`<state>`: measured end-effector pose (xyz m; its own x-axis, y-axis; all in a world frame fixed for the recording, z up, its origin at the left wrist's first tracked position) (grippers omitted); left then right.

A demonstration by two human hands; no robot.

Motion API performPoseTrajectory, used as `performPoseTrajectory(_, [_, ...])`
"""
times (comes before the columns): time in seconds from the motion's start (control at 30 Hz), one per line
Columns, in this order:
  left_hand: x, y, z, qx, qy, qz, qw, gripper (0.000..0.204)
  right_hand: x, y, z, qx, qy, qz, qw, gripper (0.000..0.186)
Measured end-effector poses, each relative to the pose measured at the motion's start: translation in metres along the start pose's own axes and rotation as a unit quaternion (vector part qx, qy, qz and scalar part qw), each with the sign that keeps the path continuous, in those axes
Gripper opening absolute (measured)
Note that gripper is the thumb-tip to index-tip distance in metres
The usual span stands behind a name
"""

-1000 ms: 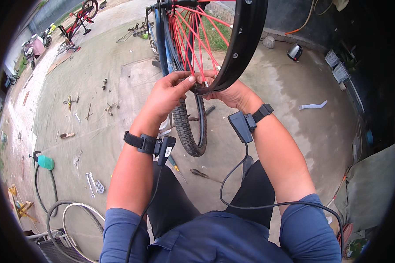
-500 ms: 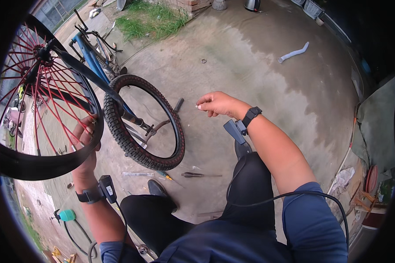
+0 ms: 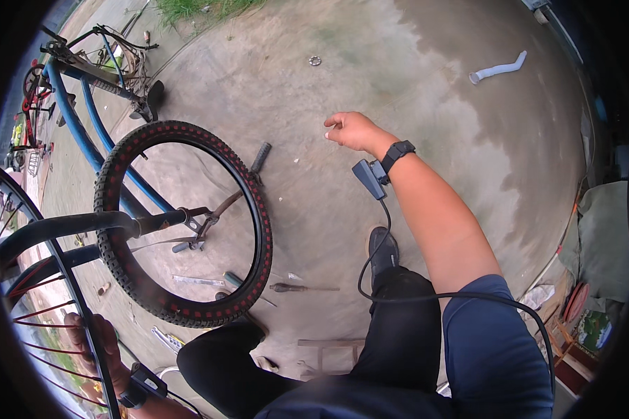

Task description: The person uses a metal ruler to check the alignment of a bicycle wheel with red spokes. They then pick up a small metal ring and attach it to the wheel rim, securing it in place.

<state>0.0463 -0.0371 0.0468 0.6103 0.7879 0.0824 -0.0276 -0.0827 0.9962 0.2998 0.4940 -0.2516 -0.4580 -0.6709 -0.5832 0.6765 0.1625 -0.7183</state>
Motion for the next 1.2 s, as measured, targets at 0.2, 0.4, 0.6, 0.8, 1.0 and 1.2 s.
performPoseTrajectory(0.2, [-0.013, -0.003, 0.005, 0.001, 0.048, 0.019, 0.999, 0.064, 0.001, 0.017, -0.069, -0.072, 0.038, 0.184, 0.98, 0.063])
performPoseTrajectory(0.4, [-0.047, -0.002, 0.027, 0.064, 0.185, -0.092, 0.976, 0.064, 0.013, 0.029, -0.145, -0.115, 0.043, 0.264, 0.957, 0.074])
performPoseTrajectory(0.6, [-0.017, -0.025, 0.011, 0.044, 0.223, -0.021, 0.974, 0.062, 0.032, 0.039, -0.203, -0.118, 0.031, 0.318, 0.94, 0.075])
performPoseTrajectory(0.8, [0.0, -0.033, 0.002, 0.034, 0.29, -0.004, 0.956, 0.06, 0.036, 0.043, -0.246, -0.095, 0.024, 0.356, 0.929, 0.069])
performPoseTrajectory(1.0, [0.009, -0.023, 0.006, 0.035, 0.362, 0.013, 0.931, 0.059, 0.042, 0.039, -0.285, -0.123, 0.014, 0.392, 0.912, 0.061])
performPoseTrajectory(1.2, [0.008, 0.001, 0.014, 0.048, 0.502, 0.084, 0.86, 0.058, 0.044, 0.052, -0.316, -0.113, 0.042, 0.418, 0.9, 0.052])
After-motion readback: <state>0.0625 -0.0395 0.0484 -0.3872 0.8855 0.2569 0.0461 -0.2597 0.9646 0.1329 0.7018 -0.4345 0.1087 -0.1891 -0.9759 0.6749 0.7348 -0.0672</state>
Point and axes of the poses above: each hand's wrist, its own z-axis away from the middle knuckle, its own x-axis out of the palm, y = z × x, the point moved 2 cm from there along -z, towards the middle knuckle, and after that the axes turned 15 degrees about y, right-handed, at the moved point
